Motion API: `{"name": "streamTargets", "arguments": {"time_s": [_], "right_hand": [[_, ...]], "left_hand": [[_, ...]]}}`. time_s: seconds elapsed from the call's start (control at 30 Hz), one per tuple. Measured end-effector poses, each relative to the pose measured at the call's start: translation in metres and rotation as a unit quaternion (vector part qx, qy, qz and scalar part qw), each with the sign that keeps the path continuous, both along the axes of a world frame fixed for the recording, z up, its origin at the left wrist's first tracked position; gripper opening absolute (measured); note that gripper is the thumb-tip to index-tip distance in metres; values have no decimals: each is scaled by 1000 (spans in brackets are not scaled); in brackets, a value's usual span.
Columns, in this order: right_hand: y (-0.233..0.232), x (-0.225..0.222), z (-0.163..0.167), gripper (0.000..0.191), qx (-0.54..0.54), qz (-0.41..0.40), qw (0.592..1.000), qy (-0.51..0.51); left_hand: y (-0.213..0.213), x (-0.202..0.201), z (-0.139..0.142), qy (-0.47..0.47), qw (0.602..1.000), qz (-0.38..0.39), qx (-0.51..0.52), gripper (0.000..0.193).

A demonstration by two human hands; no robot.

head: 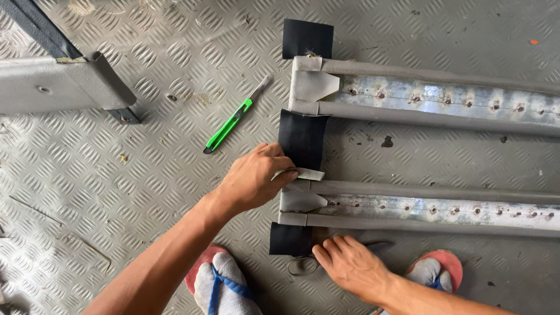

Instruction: The person applies adhesive and wraps black protective material around the support structures and end caps of long upholstered frame assemblies using a utility knife and scissors to cut the pieces.

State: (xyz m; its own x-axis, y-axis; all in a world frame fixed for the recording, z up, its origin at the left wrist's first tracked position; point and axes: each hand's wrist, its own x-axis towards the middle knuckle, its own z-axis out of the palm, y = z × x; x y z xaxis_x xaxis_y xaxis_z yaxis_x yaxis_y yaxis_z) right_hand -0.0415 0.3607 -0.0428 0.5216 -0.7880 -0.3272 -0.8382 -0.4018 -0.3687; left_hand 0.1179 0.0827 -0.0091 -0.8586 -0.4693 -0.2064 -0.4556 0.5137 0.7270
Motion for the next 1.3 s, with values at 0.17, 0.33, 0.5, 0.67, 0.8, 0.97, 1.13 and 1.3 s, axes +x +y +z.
{"name": "streamTargets", "arguments": {"time_s": [0.17,0.33,0.5,0.67,0.8,0.97,1.13,1.3], "right_hand": [[0,-6,14,68,177,-113,971,-111],[-14,-28,51,61,348,-111,900,-239],[-47,-63,87,51,375,-157,902,-147],[-115,-121,97,42,171,-191,956,-141],[-135,-137,111,29,422,-321,843,-93],[-144,-153,131,26,460,-400,747,-265],[-144,-166,129,43,323,-324,887,61],[-140,-157,89,64,157,-132,974,100]], "left_hand": [[-8,-2,6,-22,998,-48,35,24],[-6,4,15,-28,996,-80,35,30],[-5,-1,21,-77,992,-104,5,32],[-6,-10,20,-26,992,-120,-11,32],[-7,-17,11,9,994,-110,5,17],[-10,-17,6,-4,995,-88,50,21],[-22,-4,11,66,993,-86,57,32],[-56,20,7,-20,989,136,-58,27]]}}
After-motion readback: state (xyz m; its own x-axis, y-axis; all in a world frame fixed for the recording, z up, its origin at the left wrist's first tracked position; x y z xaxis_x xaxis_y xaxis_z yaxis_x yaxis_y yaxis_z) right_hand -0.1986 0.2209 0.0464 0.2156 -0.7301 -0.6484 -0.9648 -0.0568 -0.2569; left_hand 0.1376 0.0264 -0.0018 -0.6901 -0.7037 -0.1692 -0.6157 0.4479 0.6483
